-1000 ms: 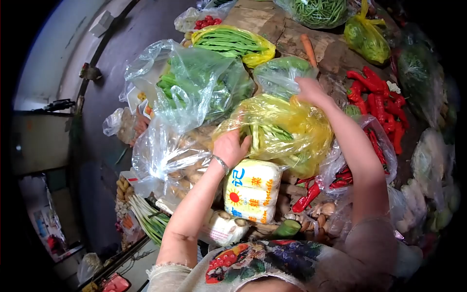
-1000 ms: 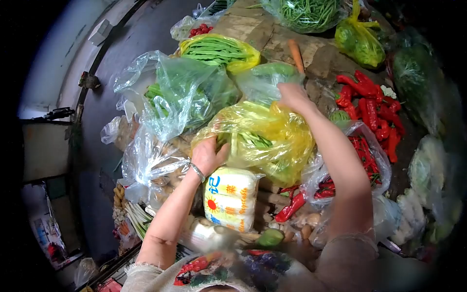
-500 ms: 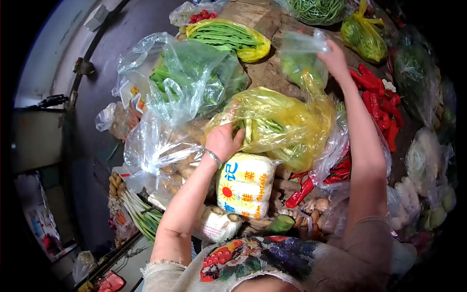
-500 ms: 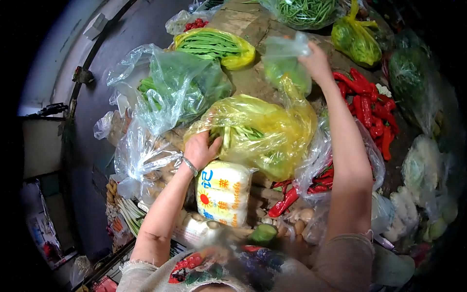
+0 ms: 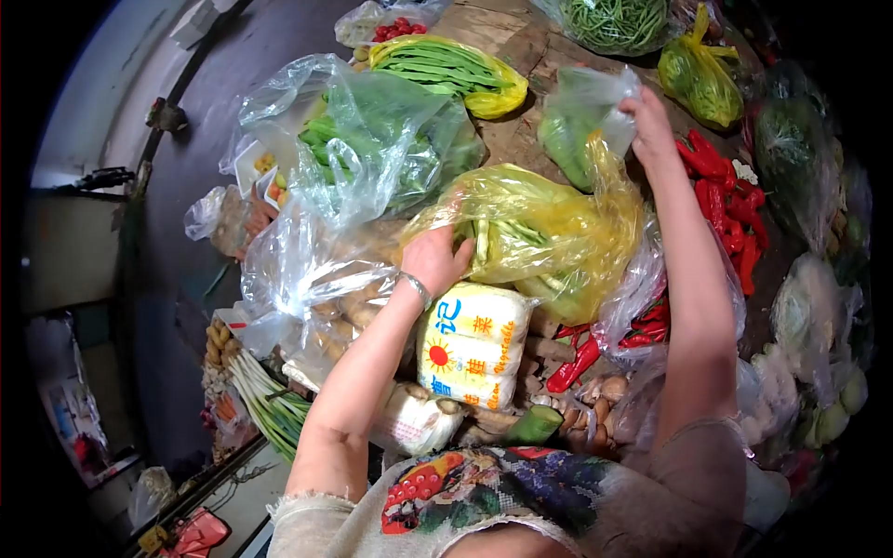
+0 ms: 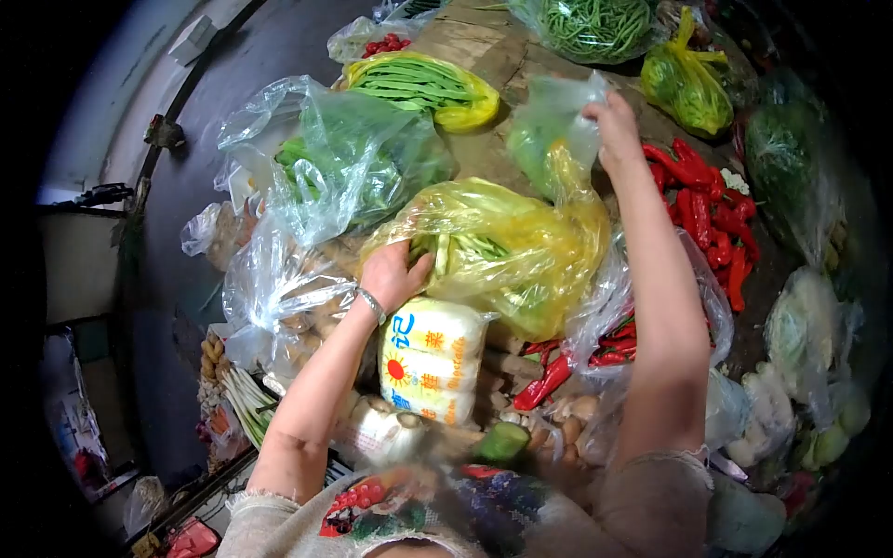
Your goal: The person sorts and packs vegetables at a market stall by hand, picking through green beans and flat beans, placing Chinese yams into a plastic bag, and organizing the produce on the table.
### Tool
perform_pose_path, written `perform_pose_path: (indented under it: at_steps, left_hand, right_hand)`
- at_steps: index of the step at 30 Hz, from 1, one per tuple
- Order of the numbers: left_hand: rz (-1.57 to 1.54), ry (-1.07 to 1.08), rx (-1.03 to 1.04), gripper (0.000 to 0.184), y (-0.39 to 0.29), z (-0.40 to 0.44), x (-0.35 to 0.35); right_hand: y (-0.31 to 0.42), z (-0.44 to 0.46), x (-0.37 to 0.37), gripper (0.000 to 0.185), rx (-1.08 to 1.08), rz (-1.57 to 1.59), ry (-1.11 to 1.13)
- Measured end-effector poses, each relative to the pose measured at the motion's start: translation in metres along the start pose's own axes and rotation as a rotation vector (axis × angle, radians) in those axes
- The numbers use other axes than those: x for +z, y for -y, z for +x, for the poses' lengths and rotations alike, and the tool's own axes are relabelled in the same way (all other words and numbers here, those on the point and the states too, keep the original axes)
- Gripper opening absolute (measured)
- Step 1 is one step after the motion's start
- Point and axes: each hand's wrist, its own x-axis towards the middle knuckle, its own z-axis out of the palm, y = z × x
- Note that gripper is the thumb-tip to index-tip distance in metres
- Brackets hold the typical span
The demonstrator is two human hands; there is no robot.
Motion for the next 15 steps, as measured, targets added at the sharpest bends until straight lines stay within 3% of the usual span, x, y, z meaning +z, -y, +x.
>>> perform_pose_path:
  at_steps: [5, 7, 11, 15]
  left_hand:
    - [-0.021, 0.041, -0.031, 0.042, 0.001, 0.003, 0.0]
    - [-0.091, -0.05, 0.005, 0.039, 0.0, 0.001, 0.001]
    - [-0.142, -0.002, 0.027, 0.04, 0.004, 0.005, -0.003]
    - [-0.092, -0.076, 0.395, 0.041, -0.004, -0.016, -0.02]
  right_hand:
    - [0.098, -0.063, -0.006, 0.028, -0.131, 0.184, 0.07]
    - [0.14, -0.098, -0.018, 0.027, -0.159, 0.214, 0.163]
    - [0.217, -0.176, -0.02, 0.024, -0.299, 0.039, 0.248]
    - [0.256, -0.228, -0.03, 0.027, -0.3, -0.234, 0.293]
